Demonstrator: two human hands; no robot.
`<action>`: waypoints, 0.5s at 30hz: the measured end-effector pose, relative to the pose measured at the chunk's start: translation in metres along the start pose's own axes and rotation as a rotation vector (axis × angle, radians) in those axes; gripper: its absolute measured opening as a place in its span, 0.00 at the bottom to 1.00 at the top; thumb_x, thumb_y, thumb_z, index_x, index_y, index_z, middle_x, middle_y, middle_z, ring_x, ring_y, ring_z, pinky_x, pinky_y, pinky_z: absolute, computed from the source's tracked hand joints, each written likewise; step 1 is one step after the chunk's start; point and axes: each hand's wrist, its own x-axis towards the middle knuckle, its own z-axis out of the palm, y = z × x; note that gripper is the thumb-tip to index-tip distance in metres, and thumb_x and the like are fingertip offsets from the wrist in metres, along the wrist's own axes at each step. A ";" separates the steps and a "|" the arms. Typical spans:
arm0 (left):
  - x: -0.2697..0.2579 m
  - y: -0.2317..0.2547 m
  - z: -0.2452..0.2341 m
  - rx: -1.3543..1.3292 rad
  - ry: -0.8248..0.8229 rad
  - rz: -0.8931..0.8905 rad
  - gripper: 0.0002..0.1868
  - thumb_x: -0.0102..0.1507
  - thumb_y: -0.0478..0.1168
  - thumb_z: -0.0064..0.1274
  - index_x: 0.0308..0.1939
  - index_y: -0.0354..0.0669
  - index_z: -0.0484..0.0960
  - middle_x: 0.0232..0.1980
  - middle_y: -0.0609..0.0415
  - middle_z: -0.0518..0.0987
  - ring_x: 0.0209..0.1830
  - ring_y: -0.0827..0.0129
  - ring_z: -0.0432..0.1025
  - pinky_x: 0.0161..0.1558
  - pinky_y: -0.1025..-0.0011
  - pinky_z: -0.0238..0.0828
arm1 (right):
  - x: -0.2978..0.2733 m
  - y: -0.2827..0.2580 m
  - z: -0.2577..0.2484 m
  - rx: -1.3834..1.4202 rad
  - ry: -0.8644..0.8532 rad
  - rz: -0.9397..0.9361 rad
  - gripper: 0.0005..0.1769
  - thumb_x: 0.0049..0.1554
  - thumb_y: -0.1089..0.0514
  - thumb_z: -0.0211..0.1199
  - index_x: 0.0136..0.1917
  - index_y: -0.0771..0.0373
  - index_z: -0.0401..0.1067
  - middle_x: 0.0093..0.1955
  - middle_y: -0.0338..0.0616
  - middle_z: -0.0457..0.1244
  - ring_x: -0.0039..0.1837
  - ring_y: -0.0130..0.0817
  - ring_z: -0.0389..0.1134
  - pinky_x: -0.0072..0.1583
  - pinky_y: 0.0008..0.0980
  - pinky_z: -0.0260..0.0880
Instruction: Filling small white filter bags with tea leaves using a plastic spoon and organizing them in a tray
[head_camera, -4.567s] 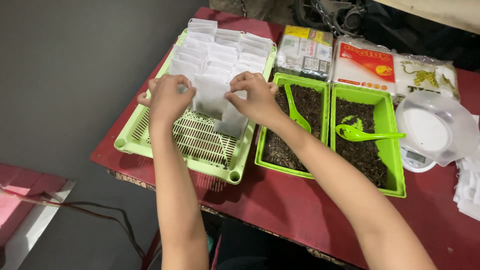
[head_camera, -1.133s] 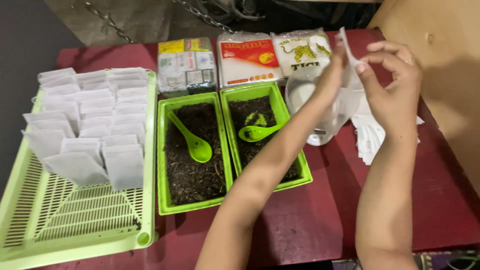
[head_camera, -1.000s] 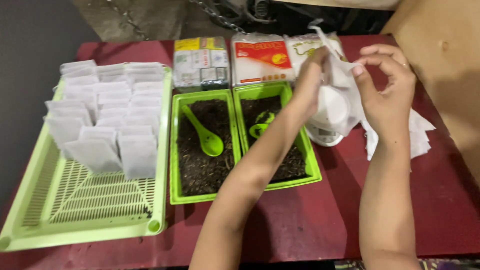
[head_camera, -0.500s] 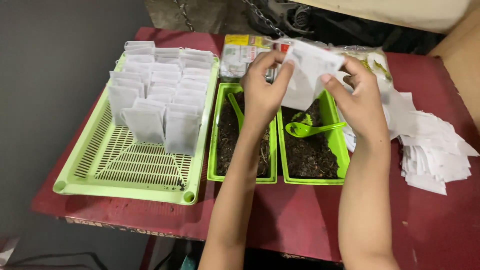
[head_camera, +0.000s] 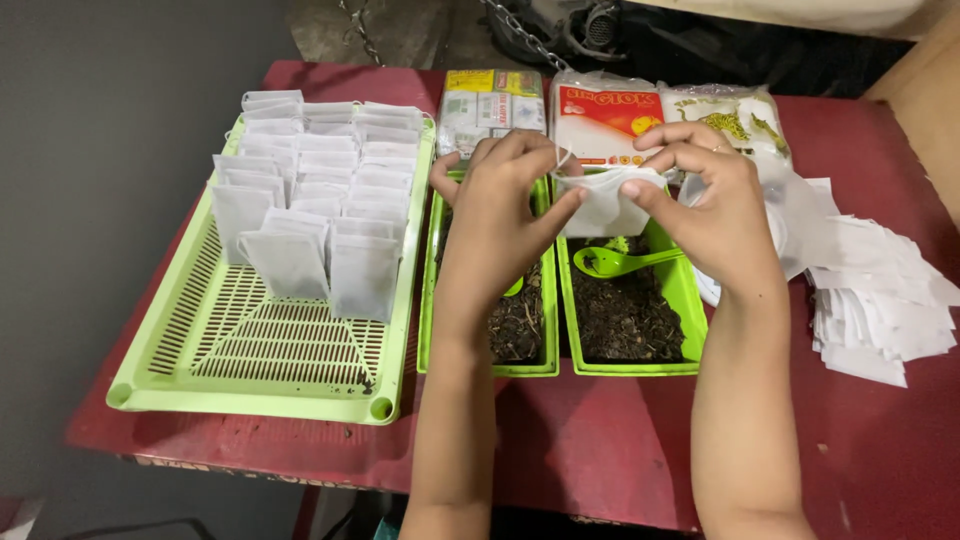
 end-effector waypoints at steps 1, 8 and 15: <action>0.000 -0.002 0.001 -0.002 -0.001 -0.001 0.08 0.59 0.39 0.64 0.41 0.44 0.86 0.45 0.46 0.82 0.54 0.54 0.72 0.63 0.32 0.38 | 0.000 0.000 0.001 -0.001 -0.001 0.002 0.06 0.58 0.65 0.73 0.45 0.66 0.76 0.58 0.56 0.66 0.64 0.54 0.67 0.68 0.50 0.60; -0.002 -0.002 0.002 0.201 -0.029 0.016 0.25 0.57 0.53 0.64 0.55 0.52 0.80 0.54 0.53 0.78 0.59 0.58 0.70 0.63 0.34 0.40 | 0.002 -0.008 0.012 0.006 0.010 0.011 0.11 0.57 0.62 0.74 0.41 0.63 0.71 0.60 0.51 0.65 0.66 0.47 0.65 0.69 0.46 0.58; -0.007 -0.001 0.021 0.577 0.144 -0.025 0.28 0.54 0.66 0.62 0.39 0.46 0.83 0.52 0.55 0.76 0.57 0.55 0.66 0.58 0.32 0.49 | 0.002 -0.014 0.017 -0.052 0.040 0.039 0.18 0.56 0.62 0.76 0.39 0.58 0.65 0.61 0.46 0.64 0.67 0.40 0.63 0.70 0.44 0.58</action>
